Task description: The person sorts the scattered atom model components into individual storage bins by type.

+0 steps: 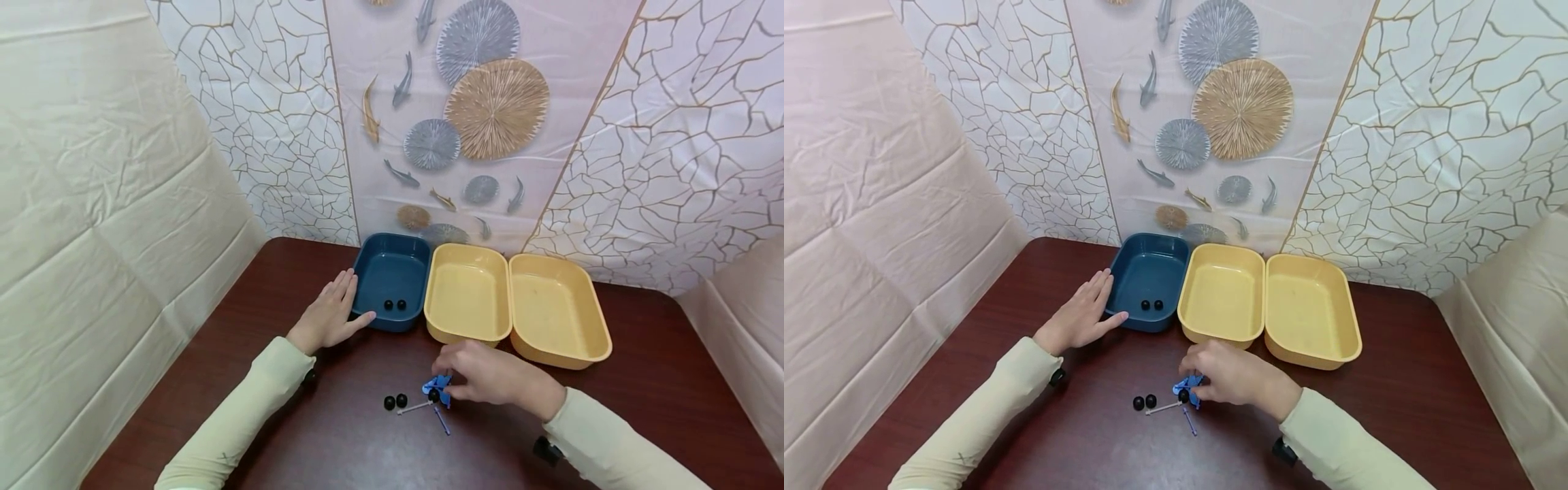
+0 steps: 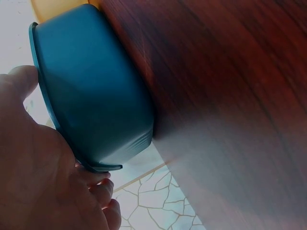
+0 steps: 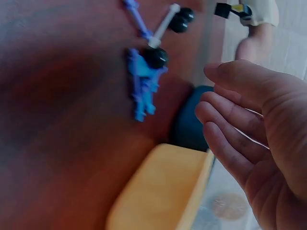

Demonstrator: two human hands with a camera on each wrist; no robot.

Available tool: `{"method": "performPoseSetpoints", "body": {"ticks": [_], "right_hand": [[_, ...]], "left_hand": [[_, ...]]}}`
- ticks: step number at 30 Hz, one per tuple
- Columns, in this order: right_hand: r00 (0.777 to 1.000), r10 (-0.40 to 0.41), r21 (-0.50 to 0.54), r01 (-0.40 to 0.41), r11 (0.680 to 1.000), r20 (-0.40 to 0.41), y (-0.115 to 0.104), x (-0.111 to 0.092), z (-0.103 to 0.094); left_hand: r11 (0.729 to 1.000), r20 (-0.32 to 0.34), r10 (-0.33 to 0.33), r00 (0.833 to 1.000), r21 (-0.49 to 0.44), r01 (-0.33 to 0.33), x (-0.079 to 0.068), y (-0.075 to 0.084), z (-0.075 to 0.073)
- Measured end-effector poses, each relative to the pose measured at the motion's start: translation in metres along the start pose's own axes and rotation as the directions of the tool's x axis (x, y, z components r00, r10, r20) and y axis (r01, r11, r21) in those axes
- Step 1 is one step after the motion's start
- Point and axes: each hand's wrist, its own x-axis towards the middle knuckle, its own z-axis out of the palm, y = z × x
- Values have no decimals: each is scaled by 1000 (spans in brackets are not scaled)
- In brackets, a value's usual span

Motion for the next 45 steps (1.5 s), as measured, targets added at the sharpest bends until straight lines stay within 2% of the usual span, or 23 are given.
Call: {"method": "performPoseSetpoints", "body": {"ticks": [10,19,26,34,45], "right_hand": [[999,13,-26,-14,1000,-40,5,-1,29],[999,46,-28,-46,999,-23,4,1,38],[999,22,-58,-24,998,-26,4,3,43],[998,48,-51,-50,997,-36,5,4,38],[994,85,-28,-87,996,-74,6,3,14]], "left_hand": [[1000,11,4,1000,-4,-4,0,2,-3],[1000,4,6,1000,-9,-6,0,0,-1],[1000,8,-1,1000,-17,1,-2,1,0],[1000,1,4,1000,-11,-4,-3,1,1],[1000,2,0,1000,-11,0,-3,1,0]]}}
